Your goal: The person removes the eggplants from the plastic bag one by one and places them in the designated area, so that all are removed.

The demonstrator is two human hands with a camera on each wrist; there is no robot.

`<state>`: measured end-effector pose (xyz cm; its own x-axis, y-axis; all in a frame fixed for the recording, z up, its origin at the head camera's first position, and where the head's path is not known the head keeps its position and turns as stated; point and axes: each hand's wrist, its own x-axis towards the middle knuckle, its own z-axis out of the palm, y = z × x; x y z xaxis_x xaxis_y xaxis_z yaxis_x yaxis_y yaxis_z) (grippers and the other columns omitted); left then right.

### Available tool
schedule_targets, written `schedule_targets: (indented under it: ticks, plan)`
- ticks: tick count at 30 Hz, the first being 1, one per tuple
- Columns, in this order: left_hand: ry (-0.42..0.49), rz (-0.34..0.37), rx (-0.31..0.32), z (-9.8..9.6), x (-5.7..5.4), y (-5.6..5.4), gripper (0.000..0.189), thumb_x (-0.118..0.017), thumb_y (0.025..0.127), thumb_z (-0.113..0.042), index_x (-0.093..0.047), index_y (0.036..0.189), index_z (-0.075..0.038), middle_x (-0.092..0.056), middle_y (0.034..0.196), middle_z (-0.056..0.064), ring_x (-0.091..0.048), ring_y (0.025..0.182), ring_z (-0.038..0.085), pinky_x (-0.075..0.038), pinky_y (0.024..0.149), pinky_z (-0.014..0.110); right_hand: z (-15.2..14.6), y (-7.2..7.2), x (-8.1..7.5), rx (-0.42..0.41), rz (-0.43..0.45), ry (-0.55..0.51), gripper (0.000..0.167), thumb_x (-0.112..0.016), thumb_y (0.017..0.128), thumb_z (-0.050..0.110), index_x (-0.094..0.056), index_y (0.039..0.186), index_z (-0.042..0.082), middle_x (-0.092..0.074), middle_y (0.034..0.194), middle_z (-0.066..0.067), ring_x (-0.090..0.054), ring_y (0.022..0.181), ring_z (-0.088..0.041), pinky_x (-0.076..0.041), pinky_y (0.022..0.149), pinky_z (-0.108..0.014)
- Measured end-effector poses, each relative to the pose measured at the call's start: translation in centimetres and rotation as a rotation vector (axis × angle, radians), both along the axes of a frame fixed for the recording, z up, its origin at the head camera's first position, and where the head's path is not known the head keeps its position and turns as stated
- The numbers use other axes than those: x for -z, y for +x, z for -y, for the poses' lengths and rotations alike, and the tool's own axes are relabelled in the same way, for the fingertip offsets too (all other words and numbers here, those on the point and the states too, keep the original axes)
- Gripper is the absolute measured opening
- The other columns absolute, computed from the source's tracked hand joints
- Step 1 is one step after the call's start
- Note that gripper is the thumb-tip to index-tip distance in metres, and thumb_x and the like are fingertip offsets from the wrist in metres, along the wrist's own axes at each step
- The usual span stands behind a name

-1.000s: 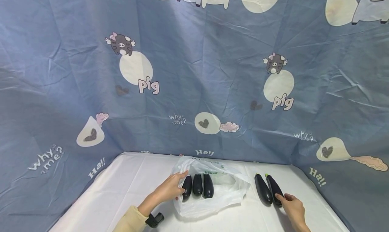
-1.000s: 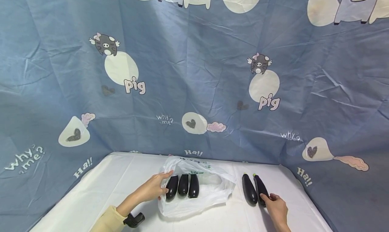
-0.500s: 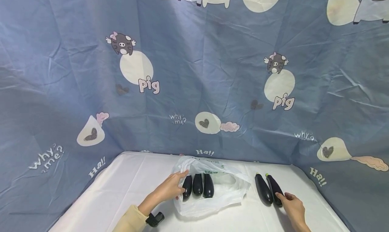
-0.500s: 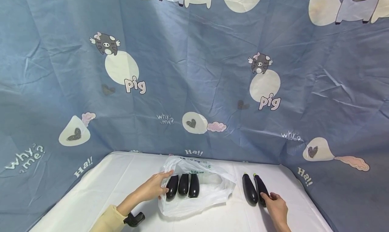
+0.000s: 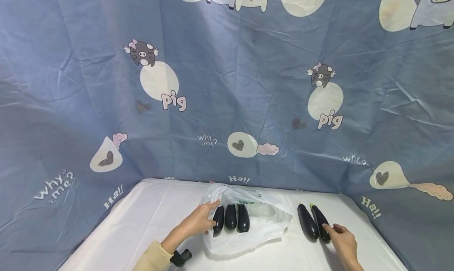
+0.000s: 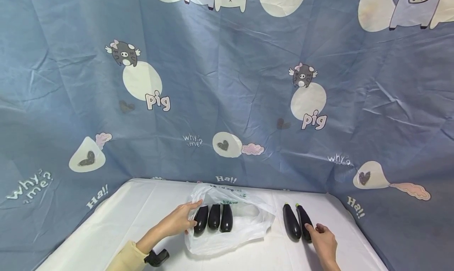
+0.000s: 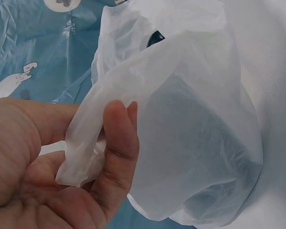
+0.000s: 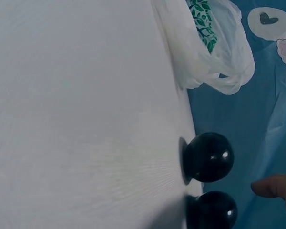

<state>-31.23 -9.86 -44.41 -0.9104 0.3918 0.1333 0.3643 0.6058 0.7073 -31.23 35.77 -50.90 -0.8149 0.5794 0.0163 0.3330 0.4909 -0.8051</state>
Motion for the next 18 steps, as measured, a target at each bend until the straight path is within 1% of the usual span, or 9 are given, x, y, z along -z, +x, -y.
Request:
schedule_targets:
  ticks: [5, 11, 14, 17, 18]
  plan:
    - [0.006, 0.009, -0.001, 0.0, 0.1, 0.0, 0.071, -0.065, 0.081, 0.004, -0.037, 0.146, 0.003, -0.038, 0.145, 0.032, -0.054, 0.043, 0.010, -0.049, 0.041, 0.023, 0.3, 0.1, -0.8, 0.001, -0.024, 0.018, 0.074, -0.062, 0.086, 0.044, -0.047, 0.130, -0.013, -0.053, 0.123, -0.035, -0.053, 0.111, -0.049, -0.045, 0.092, -0.056]
    - [0.012, 0.005, -0.002, 0.1, 0.1, 0.1, 0.070, -0.065, 0.081, 0.004, -0.037, 0.146, 0.003, -0.038, 0.145, 0.033, -0.054, 0.043, 0.011, -0.048, 0.040, 0.024, 1.5, 0.7, -2.0, -0.013, -0.116, 0.051, 0.067, -0.063, 0.088, 0.039, -0.051, 0.129, -0.011, -0.056, 0.123, -0.033, -0.056, 0.110, -0.046, -0.045, 0.092, -0.055]
    - [0.012, 0.002, -0.001, 0.1, 0.1, 0.1, 0.070, -0.065, 0.081, 0.004, -0.037, 0.146, 0.003, -0.037, 0.145, 0.032, -0.055, 0.043, 0.011, -0.048, 0.040, 0.023, 2.2, 0.9, -2.5, -0.014, -0.153, 0.048, 0.069, -0.064, 0.087, 0.044, -0.052, 0.128, -0.011, -0.058, 0.122, -0.033, -0.057, 0.108, -0.044, -0.046, 0.090, -0.055]
    - [0.014, 0.003, 0.000, 0.1, 0.1, 0.1, 0.071, -0.065, 0.081, 0.004, -0.037, 0.146, 0.003, -0.037, 0.145, 0.033, -0.055, 0.043, 0.010, -0.048, 0.040, 0.023, 3.1, 0.8, -2.9, 0.003, -0.155, 0.062, 0.073, -0.063, 0.086, 0.052, -0.055, 0.127, -0.007, -0.061, 0.118, -0.028, -0.059, 0.103, -0.039, -0.050, 0.084, -0.052]
    - [0.017, 0.007, 0.000, 0.1, 0.1, 0.1, 0.071, -0.065, 0.081, 0.004, -0.037, 0.146, 0.002, -0.037, 0.145, 0.033, -0.054, 0.043, 0.010, -0.048, 0.040, 0.024, 3.5, 0.8, -3.1, 0.000, -0.161, 0.058, 0.073, -0.063, 0.086, 0.053, -0.055, 0.127, -0.007, -0.061, 0.117, -0.028, -0.060, 0.102, -0.038, -0.050, 0.082, -0.051]
